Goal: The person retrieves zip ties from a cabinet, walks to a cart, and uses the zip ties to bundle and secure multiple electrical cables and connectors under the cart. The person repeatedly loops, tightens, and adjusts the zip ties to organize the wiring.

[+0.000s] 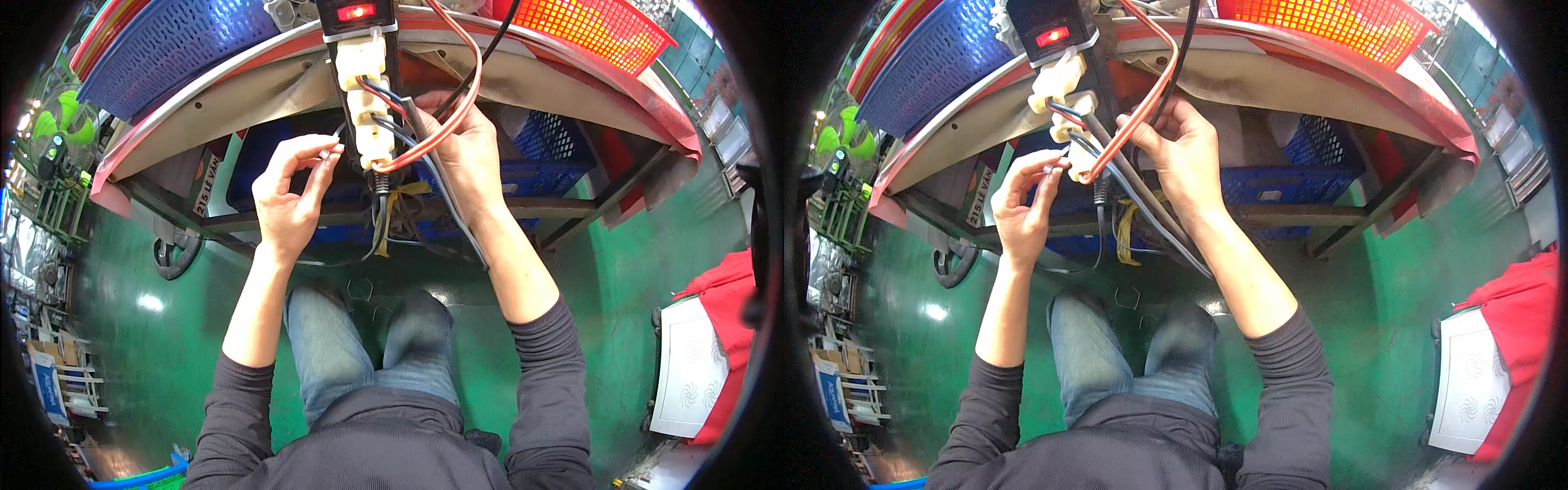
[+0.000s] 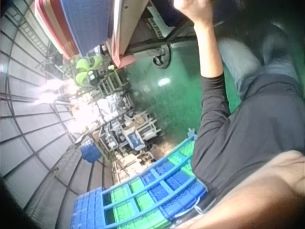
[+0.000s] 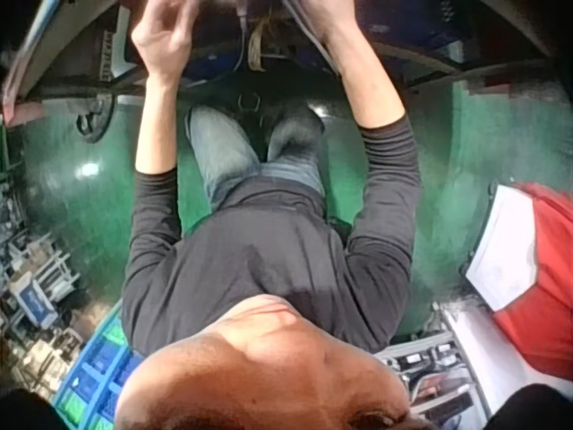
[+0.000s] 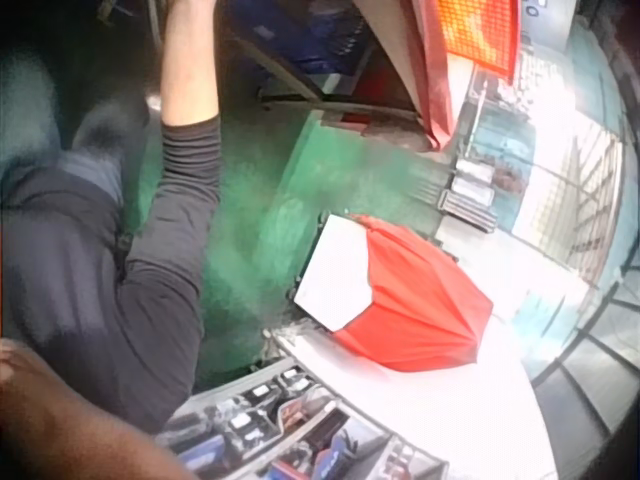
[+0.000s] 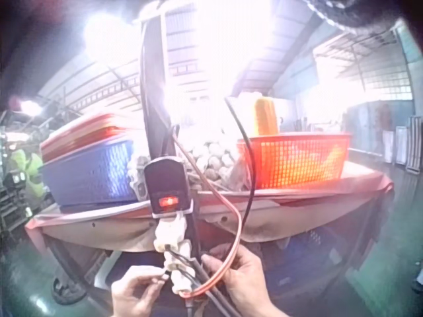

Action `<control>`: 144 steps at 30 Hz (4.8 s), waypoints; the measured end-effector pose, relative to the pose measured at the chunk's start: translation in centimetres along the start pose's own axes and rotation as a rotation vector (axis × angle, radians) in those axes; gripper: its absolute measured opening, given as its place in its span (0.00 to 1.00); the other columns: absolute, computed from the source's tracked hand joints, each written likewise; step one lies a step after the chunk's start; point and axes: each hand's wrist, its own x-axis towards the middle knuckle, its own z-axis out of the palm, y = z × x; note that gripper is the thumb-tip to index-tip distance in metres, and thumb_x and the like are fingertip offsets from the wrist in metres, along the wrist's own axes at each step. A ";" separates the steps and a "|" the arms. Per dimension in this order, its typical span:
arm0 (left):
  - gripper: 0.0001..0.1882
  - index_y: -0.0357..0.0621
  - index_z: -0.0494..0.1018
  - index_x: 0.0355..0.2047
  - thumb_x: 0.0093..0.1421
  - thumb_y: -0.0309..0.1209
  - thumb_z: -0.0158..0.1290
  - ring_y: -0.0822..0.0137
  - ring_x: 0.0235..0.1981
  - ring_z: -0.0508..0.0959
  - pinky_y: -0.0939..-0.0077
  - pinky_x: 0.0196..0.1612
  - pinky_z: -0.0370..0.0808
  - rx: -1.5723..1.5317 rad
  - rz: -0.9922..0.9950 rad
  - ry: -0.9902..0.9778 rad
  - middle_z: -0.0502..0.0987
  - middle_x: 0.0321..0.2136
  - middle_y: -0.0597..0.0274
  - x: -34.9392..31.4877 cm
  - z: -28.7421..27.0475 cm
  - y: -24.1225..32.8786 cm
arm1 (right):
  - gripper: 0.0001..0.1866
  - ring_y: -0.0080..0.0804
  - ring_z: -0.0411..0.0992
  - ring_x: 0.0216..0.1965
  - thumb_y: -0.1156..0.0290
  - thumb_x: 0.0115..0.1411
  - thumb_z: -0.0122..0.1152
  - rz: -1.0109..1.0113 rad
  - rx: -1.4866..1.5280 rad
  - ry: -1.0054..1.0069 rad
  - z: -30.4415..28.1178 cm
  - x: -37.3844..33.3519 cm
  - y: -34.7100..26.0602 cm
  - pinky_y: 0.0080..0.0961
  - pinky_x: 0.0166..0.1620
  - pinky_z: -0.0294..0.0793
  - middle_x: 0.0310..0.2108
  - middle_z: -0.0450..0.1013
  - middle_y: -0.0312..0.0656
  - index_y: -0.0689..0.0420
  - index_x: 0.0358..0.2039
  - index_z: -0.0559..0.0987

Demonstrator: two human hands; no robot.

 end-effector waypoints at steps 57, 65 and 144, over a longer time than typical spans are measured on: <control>0.12 0.42 0.77 0.35 0.47 0.20 0.59 0.62 0.36 0.78 0.75 0.36 0.78 0.119 0.336 0.172 0.77 0.32 0.56 -0.6 0.7 -1.7 | 0.11 0.15 0.64 0.24 0.65 0.57 0.60 -0.038 -0.694 -0.077 -3.0 -3.0 -2.6 0.12 0.28 0.60 0.22 0.68 0.30 0.60 0.33 0.76; 0.11 0.45 0.76 0.36 0.49 0.26 0.57 0.64 0.38 0.76 0.76 0.38 0.77 0.273 0.530 -0.017 0.76 0.32 0.65 1.1 0.9 -1.7 | 0.04 0.12 0.57 0.19 0.74 0.53 0.63 -0.049 -0.537 -0.141 -1.4 -2.0 -2.9 0.13 0.22 0.52 0.19 0.66 0.27 0.59 0.27 0.76; 0.10 0.41 0.74 0.38 0.54 0.19 0.53 0.66 0.31 0.78 0.76 0.33 0.73 -0.065 -0.004 0.072 0.76 0.31 0.57 -0.6 0.8 -2.8 | 0.14 0.56 0.70 0.36 0.58 0.58 0.53 -0.075 -1.452 0.049 -1.6 -0.1 -5.7 0.44 0.37 0.70 0.30 0.73 0.53 0.56 0.31 0.76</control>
